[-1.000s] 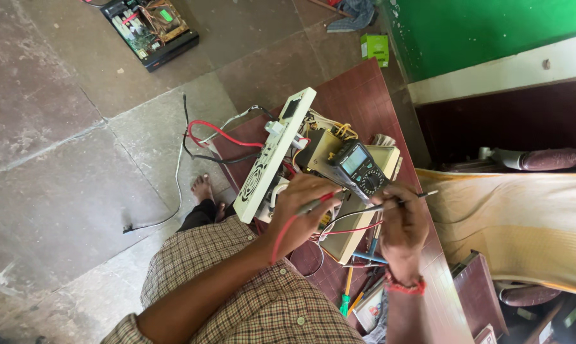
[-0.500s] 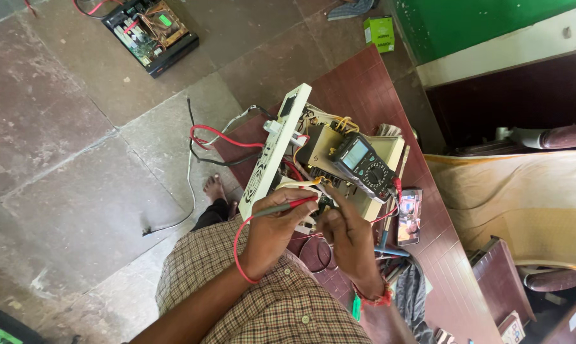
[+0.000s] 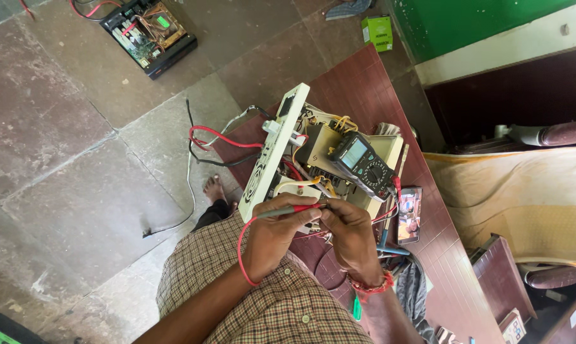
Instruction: The person uses a multimeter to test an open electronic device on a table. They connect the multimeter probes to various points inside the device, adjust the dial, and observe the readings.
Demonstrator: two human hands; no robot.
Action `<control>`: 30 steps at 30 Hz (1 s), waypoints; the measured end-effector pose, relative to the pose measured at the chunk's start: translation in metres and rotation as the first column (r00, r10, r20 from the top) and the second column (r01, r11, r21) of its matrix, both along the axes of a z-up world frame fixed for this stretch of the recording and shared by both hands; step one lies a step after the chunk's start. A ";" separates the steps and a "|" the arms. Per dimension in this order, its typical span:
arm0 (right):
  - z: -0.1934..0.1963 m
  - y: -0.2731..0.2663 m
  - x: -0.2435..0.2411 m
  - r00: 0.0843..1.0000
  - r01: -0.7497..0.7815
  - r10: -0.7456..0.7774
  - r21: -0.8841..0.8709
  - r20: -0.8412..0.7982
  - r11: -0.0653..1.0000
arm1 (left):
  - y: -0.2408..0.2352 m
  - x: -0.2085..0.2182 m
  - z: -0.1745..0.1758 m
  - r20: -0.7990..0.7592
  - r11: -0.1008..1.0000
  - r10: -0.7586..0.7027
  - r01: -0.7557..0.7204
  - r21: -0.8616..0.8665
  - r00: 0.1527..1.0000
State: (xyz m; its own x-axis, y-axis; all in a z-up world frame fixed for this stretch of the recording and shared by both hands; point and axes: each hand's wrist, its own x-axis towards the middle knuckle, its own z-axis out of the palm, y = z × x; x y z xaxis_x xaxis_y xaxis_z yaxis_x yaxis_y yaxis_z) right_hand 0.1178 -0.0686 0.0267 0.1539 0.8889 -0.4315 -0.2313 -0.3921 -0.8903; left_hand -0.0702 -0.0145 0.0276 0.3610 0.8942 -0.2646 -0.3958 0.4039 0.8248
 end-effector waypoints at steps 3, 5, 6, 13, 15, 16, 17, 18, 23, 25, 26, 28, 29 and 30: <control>0.005 -0.001 -0.001 0.986 -0.051 0.055 -0.028 0.160 0.998 | -0.002 0.008 -0.002 0.068 0.995 0.048 -0.042 -0.088 0.997; 0.016 0.002 0.004 0.901 -0.088 0.121 -0.098 0.416 0.991 | -0.002 0.015 -0.004 0.110 0.988 0.084 -0.069 -0.139 0.990; 0.027 0.004 0.012 0.795 -0.097 0.166 -0.147 0.584 0.984 | -0.002 0.017 -0.005 0.113 0.988 0.095 -0.079 -0.135 0.989; 0.070 0.044 0.109 0.493 0.124 0.067 -0.146 0.867 0.982 | -0.002 0.026 -0.022 0.042 0.997 0.049 -0.047 -0.066 0.998; 0.070 0.046 0.129 0.610 0.134 0.172 -0.315 0.774 0.940 | -0.002 0.031 -0.025 0.010 0.999 0.040 -0.039 -0.021 0.999; 0.066 0.048 0.136 0.645 0.092 0.213 -0.351 0.734 0.932 | -0.003 0.033 -0.027 -0.006 0.999 0.038 -0.038 0.001 0.999; 0.061 0.048 0.142 0.679 0.046 0.257 -0.389 0.688 0.920 | -0.004 0.034 -0.029 -0.024 1.000 0.023 -0.023 0.004 0.999; 0.057 0.049 0.147 0.734 0.050 0.243 -0.407 0.634 0.912 | -0.004 0.035 -0.031 -0.042 1.000 0.008 -0.008 0.007 0.999; 0.037 0.051 0.165 0.766 -0.072 0.304 -0.395 0.566 0.916 | -0.005 0.036 -0.032 -0.050 1.000 -0.027 0.026 -0.017 0.998; 0.034 0.053 0.170 0.754 -0.080 0.352 -0.454 0.555 0.887 | -0.004 0.036 -0.031 -0.067 0.999 -0.031 0.031 -0.009 0.997; 0.033 0.055 0.171 0.748 -0.085 0.377 -0.484 0.547 0.871 | -0.003 0.036 -0.030 -0.135 0.997 -0.073 0.071 -0.021 0.988; 0.032 0.057 0.173 0.742 -0.052 0.386 -0.528 0.548 0.848 | 0.004 0.036 -0.029 -0.266 0.988 -0.157 0.148 -0.052 0.951; 0.032 0.058 0.173 0.739 -0.033 0.391 -0.549 0.549 0.835 | 0.010 0.037 -0.030 -0.313 0.978 -0.020 0.084 0.191 0.950; 0.031 0.058 0.172 0.751 -0.049 0.378 -0.525 0.542 0.850 | 0.017 0.039 -0.031 -0.324 0.904 0.122 0.030 0.425 0.938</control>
